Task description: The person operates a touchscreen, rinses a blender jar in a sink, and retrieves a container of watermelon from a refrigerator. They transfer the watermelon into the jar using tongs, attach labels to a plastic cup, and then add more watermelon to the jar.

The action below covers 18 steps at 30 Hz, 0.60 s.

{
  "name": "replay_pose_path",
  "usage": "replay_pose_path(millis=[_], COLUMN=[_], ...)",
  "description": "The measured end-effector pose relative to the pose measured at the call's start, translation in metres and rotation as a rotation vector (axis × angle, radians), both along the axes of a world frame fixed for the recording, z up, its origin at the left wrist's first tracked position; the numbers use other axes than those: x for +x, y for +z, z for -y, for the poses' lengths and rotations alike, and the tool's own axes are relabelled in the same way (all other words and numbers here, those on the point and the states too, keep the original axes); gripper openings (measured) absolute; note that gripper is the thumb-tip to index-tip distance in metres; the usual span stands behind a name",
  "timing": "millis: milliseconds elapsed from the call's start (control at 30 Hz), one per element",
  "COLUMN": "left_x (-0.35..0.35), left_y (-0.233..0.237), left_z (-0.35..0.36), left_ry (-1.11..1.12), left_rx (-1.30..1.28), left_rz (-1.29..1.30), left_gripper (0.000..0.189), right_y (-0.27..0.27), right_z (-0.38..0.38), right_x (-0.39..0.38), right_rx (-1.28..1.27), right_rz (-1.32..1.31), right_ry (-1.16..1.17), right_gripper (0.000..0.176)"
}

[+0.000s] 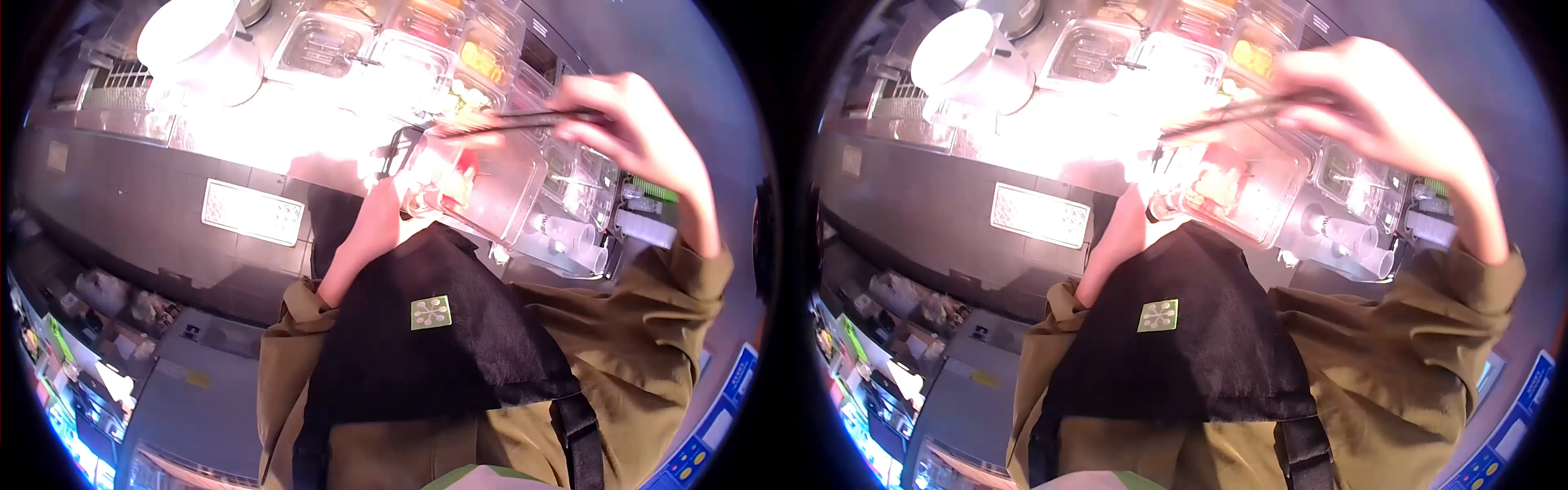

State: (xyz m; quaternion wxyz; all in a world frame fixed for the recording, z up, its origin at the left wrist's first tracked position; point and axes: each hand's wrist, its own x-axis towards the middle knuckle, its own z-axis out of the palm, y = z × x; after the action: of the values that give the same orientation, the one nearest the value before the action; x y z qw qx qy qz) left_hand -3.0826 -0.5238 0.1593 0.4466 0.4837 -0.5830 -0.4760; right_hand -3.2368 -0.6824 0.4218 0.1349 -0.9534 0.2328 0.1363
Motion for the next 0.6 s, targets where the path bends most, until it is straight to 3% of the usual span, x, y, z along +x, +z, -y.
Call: replay_pose_path(millis=[133, 200, 267, 433, 500, 567, 600], left_x=[0.009, 0.012, 0.011, 0.010, 0.010, 0.008, 0.006], left_y=[0.018, 0.022, 0.012, 0.008, 0.004, -0.006, 0.006], left_z=[0.002, 0.004, 0.006, 0.007, 0.007, 0.009, 0.012], left_ry=[-0.081, -0.117, -0.121, -0.192, -0.224, -0.281, -0.238], left_rx=[0.110, 0.105, 0.044, 0.046, 0.067, 0.137, 0.061], left_rz=[0.017, 0.046, 0.068, -0.047, -0.040, -0.032, -0.088], left_gripper=[0.035, 0.033, 0.034, 0.032, 0.026, 0.025, 0.024], right_y=[-0.117, -0.178, -0.188, -0.189, -0.131, -0.068, -0.066], right_z=[0.000, -0.004, -0.002, 0.001, -0.015, -0.048, -0.069], right_x=[0.043, 0.067, 0.072, 0.050, 0.019, -0.018, -0.051], right_rx=[-0.318, -0.117, 0.052, -0.242, -0.316, 0.454, 0.538], right_rz=[0.437, 0.624, 0.693, 0.579, 0.544, 0.427, 0.606], right_ry=[0.217, 0.073, -0.067, -0.104, -0.271, -0.876, -1.022], right_gripper=[0.023, 0.025, 0.026, 0.027, 0.030, 0.039, 0.038])
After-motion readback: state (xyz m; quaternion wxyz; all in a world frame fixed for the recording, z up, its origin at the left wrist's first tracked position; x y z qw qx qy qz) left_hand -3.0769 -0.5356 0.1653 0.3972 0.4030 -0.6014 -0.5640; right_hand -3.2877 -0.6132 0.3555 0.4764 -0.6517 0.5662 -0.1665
